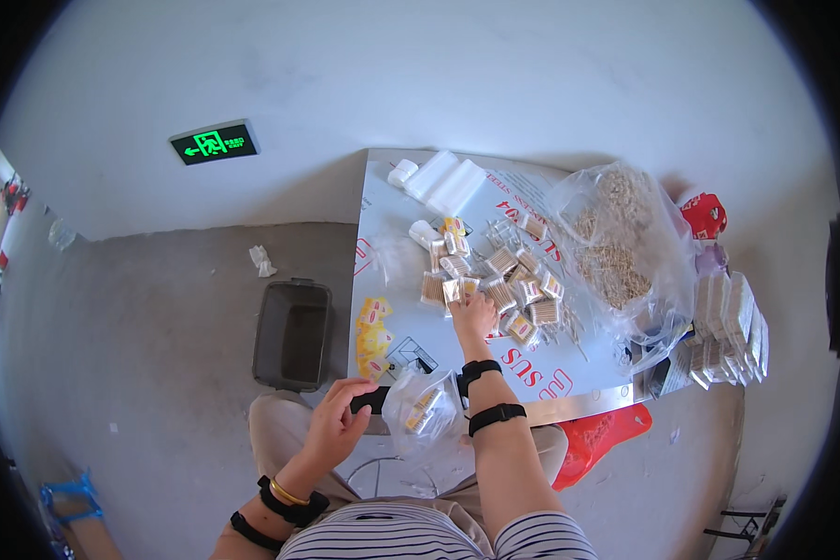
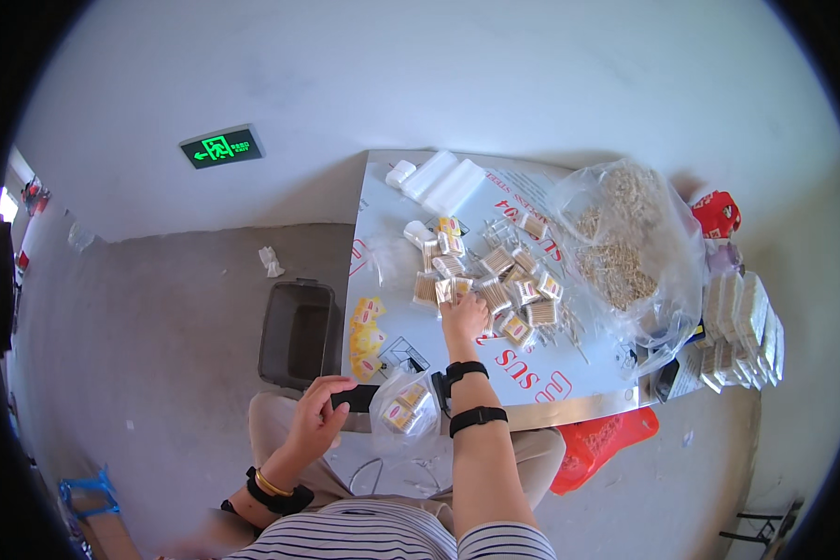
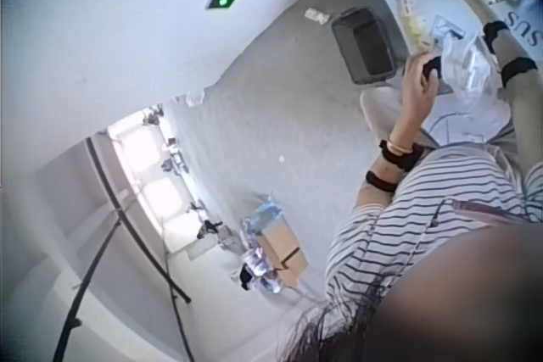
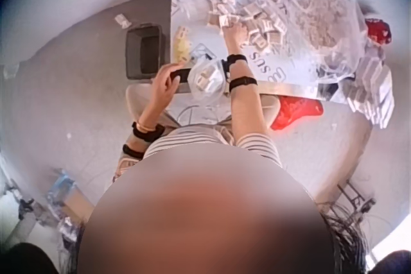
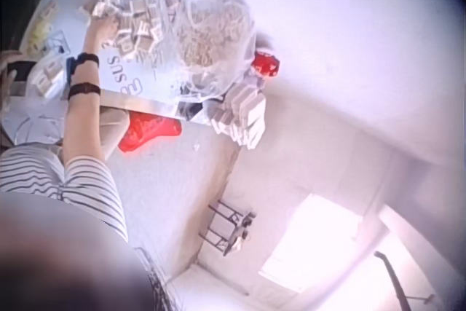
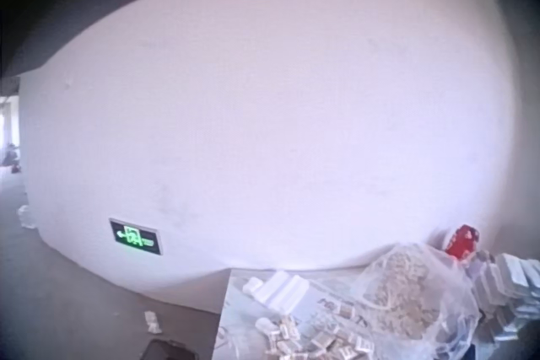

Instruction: Packaging small rectangular items into plastic bags.

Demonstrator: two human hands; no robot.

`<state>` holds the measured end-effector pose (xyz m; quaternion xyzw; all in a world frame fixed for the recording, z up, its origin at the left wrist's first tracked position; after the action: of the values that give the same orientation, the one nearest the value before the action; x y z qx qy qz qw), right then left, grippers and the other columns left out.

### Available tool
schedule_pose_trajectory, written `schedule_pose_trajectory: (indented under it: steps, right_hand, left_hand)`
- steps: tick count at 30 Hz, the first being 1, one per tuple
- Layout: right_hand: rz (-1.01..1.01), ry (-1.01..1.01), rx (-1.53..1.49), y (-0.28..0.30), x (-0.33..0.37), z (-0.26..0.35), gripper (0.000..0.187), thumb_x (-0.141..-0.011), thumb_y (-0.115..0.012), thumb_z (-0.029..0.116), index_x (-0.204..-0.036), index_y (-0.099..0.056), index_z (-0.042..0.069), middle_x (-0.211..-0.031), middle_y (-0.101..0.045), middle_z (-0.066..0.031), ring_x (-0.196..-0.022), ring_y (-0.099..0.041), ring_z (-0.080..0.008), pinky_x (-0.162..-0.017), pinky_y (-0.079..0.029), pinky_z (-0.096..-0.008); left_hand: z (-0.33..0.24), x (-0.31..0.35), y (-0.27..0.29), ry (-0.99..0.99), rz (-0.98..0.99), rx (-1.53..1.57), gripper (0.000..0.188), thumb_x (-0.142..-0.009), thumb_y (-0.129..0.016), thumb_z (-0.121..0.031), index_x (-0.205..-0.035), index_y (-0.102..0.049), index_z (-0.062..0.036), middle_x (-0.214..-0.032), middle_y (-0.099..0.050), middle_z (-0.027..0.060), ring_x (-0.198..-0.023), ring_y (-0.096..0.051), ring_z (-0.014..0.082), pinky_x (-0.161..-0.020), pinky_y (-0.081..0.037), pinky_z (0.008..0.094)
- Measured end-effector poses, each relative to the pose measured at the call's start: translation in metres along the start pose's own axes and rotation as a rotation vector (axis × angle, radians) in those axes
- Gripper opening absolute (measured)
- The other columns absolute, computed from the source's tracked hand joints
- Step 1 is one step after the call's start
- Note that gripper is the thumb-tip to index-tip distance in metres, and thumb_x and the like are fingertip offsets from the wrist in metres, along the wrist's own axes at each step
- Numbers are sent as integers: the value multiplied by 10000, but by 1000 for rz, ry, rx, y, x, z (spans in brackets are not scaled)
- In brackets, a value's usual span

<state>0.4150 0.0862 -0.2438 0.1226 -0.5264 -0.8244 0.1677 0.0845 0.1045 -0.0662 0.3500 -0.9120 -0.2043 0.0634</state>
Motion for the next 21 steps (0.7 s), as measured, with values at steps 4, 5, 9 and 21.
schedule_pose_trajectory:
  steps: [4,5,9,21]
  right_hand:
    - [-66,-17,-311,12,2,-17,346,-678,-726,231,-884,-552,15,-981,-550,-205,-942,-559,-379,-823,-466,-446]
    - [-133,5,-389,22,4,-19,336,-671,-734,214,-843,-535,5,-929,-544,-206,-923,-552,-373,-803,-459,-446]
    - [-258,112,-573,81,18,-35,299,-712,-715,159,-889,-535,-1,-936,-568,-150,-790,-544,-250,-729,-452,-381]
    - [625,788,-740,292,181,78,497,-851,-694,163,-1275,-461,49,-1032,-611,-65,-952,-583,-160,-855,-475,-304]
  left_hand:
    - [-2,6,3,-22,-12,-6,323,-845,-607,-2,-1161,-595,-66,-1149,-583,68,-545,-386,75,-517,-365,205]
    - [-3,7,4,-28,-14,-6,323,-845,-607,-2,-1161,-595,-66,-1149,-583,68,-545,-386,75,-517,-365,205]
    - [-21,1,7,-112,-20,54,321,-853,-617,-19,-1170,-585,-52,-1142,-584,69,-549,-376,65,-516,-357,201]
    - [-137,-2,-18,-392,104,-59,692,-773,-780,-210,-1343,-415,-70,-1090,-614,132,-887,-652,271,-757,-498,331]
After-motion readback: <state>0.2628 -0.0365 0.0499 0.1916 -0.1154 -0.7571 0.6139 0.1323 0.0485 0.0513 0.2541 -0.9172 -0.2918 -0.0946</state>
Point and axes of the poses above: each hand's wrist, its own x-axis away from the middle knuckle, its own y-axis out of the back of the hand, z = x × y, the point moved 6 cm from there along -x, towards the middle knuckle
